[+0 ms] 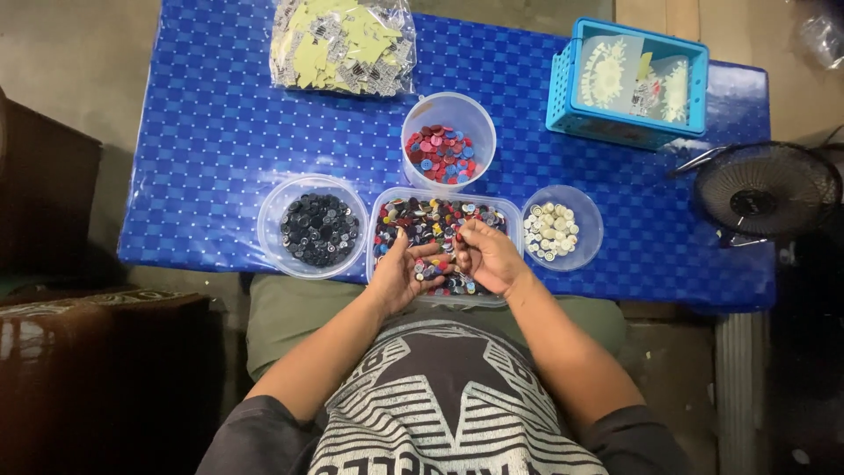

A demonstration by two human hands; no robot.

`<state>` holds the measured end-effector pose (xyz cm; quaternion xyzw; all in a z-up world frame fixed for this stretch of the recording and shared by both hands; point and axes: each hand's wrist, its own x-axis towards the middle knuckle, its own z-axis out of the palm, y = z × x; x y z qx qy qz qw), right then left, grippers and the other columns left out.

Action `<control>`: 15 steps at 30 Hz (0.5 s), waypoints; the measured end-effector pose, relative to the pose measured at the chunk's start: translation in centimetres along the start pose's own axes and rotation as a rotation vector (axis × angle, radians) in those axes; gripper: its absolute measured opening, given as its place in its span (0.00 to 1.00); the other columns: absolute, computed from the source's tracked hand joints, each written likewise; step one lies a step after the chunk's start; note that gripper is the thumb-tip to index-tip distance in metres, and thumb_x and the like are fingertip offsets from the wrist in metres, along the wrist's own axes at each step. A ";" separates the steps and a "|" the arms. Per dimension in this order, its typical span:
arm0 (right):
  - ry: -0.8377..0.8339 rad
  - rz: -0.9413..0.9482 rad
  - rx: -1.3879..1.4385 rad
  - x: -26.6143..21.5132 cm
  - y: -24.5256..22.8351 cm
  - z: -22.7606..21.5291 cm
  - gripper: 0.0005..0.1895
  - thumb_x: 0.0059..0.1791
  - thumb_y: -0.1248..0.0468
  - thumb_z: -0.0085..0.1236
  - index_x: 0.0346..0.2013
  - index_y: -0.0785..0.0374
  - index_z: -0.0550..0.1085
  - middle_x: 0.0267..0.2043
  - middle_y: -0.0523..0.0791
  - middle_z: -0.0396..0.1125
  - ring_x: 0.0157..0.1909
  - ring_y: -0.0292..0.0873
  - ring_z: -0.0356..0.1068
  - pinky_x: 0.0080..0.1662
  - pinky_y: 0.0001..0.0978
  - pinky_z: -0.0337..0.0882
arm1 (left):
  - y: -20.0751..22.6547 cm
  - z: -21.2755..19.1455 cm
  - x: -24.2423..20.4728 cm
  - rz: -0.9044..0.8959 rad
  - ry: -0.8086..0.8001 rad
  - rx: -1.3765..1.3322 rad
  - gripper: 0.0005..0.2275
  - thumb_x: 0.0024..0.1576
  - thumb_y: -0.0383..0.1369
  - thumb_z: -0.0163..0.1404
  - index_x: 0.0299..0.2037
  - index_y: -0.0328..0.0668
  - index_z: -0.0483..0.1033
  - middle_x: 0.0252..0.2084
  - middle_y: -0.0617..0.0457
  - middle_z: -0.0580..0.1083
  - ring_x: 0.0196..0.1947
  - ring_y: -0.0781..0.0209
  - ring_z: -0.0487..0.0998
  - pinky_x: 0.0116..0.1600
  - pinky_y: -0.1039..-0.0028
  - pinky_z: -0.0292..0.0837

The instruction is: Sorting a variety of buttons from a large central container into smaller bowls based on color and size.

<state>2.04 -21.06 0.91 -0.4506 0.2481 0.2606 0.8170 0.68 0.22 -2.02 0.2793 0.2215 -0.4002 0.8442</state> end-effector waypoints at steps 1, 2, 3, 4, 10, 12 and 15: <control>-0.017 -0.003 0.021 -0.5 -0.6 0.4 0.03 0.55 0.67 0.51 0.36 0.56 0.70 0.28 0.45 0.72 0.25 0.37 0.71 0.28 0.24 0.70 | 0.1 0.3 -0.3 -0.006 0.010 0.006 0.40 0.63 0.62 0.28 0.68 0.27 0.61 0.58 0.28 0.72 0.57 0.37 0.77 0.56 0.51 0.77; -0.018 -0.007 0.020 -0.7 -1.1 0.8 0.03 0.55 0.67 0.51 0.36 0.56 0.70 0.28 0.45 0.72 0.25 0.37 0.71 0.28 0.24 0.70 | 0.1 0.3 -0.4 -0.003 0.008 0.008 0.40 0.63 0.62 0.28 0.68 0.27 0.61 0.58 0.28 0.72 0.57 0.37 0.77 0.56 0.51 0.77; -0.009 -0.023 0.013 -1.0 -1.6 1.2 0.03 0.55 0.66 0.51 0.36 0.55 0.70 0.28 0.44 0.71 0.25 0.37 0.69 0.27 0.23 0.67 | 0.1 0.3 -0.5 -0.001 0.013 0.015 0.40 0.63 0.62 0.28 0.68 0.28 0.62 0.58 0.27 0.72 0.57 0.35 0.77 0.57 0.50 0.76; -0.001 -0.041 0.005 -1.2 -2.2 1.6 0.03 0.55 0.65 0.51 0.36 0.55 0.70 0.29 0.44 0.70 0.26 0.36 0.67 0.27 0.21 0.65 | 0.2 0.3 -0.5 0.004 0.018 0.022 0.40 0.63 0.63 0.28 0.67 0.28 0.63 0.58 0.26 0.72 0.57 0.34 0.76 0.57 0.49 0.75; 0.230 -0.262 -0.229 0.8 -5.9 3.0 0.04 0.53 0.65 0.53 0.37 0.58 0.67 0.31 0.47 0.74 0.25 0.35 0.71 0.26 0.19 0.70 | 0.0 0.1 -0.1 0.002 0.020 0.033 0.39 0.63 0.62 0.29 0.68 0.28 0.62 0.59 0.26 0.72 0.57 0.34 0.76 0.58 0.50 0.75; 0.281 -0.268 -0.241 2.3 -6.2 2.3 0.04 0.52 0.65 0.53 0.38 0.58 0.67 0.32 0.48 0.74 0.25 0.35 0.71 0.25 0.18 0.71 | 0.1 0.2 -0.4 0.002 0.020 0.045 0.40 0.63 0.62 0.29 0.68 0.28 0.61 0.59 0.26 0.72 0.58 0.34 0.75 0.59 0.49 0.74; 0.359 -0.282 -0.237 3.5 -7.3 2.3 0.05 0.50 0.66 0.55 0.37 0.58 0.68 0.32 0.49 0.75 0.25 0.35 0.73 0.25 0.17 0.73 | 0.2 0.1 -0.4 0.005 0.023 0.056 0.40 0.63 0.62 0.29 0.69 0.28 0.60 0.60 0.26 0.71 0.60 0.32 0.73 0.61 0.47 0.71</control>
